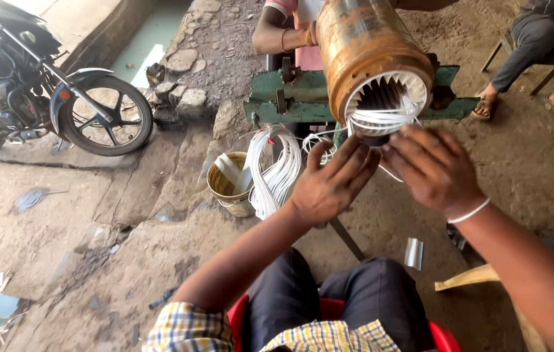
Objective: The person threads white plastic strips into slots around the mouth of a cylindrical drum mounted on a machine, pulls and gathers the strips, and uses a thin stick to press material into the drum while another person steadies the drum.
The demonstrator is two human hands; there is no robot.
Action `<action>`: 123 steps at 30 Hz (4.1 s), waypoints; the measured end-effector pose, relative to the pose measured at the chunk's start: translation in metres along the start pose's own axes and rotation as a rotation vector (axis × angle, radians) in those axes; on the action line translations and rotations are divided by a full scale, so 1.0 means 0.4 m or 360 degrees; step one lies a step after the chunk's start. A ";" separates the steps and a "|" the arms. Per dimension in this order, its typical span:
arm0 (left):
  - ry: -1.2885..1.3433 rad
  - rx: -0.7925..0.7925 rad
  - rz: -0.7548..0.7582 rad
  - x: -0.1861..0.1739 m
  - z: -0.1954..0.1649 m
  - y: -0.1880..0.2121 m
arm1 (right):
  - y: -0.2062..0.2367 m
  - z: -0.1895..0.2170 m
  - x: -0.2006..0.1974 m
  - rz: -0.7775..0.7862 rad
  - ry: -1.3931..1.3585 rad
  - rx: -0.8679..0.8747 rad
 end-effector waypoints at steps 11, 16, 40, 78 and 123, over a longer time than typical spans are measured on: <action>0.0253 -0.0247 0.0099 -0.040 0.056 -0.083 | -0.060 -0.027 -0.044 0.0321 -0.0003 0.0193; 0.0247 -0.0264 -0.0095 -0.057 0.040 -0.056 | -0.050 -0.009 -0.046 0.0001 -0.0335 0.0379; 0.2503 -0.1299 -0.0861 0.179 -0.048 -0.024 | -0.016 0.003 0.051 0.0005 -0.1031 0.1092; 0.0286 -0.0118 0.0023 -0.002 0.001 -0.030 | -0.061 -0.015 -0.047 0.0258 -0.0232 0.0169; 0.3094 -0.1639 -0.0719 0.198 -0.013 -0.035 | 0.011 0.010 0.104 -0.0180 -0.2519 0.1634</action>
Point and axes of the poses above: each hand's wrist, its own y-axis away from the middle knuckle, its own x-axis out of the palm, z = x × y, the point moved 2 cm from there along -y, towards the middle knuckle, and after that the axes turned 2 degrees about z, right-handed, at the moved point
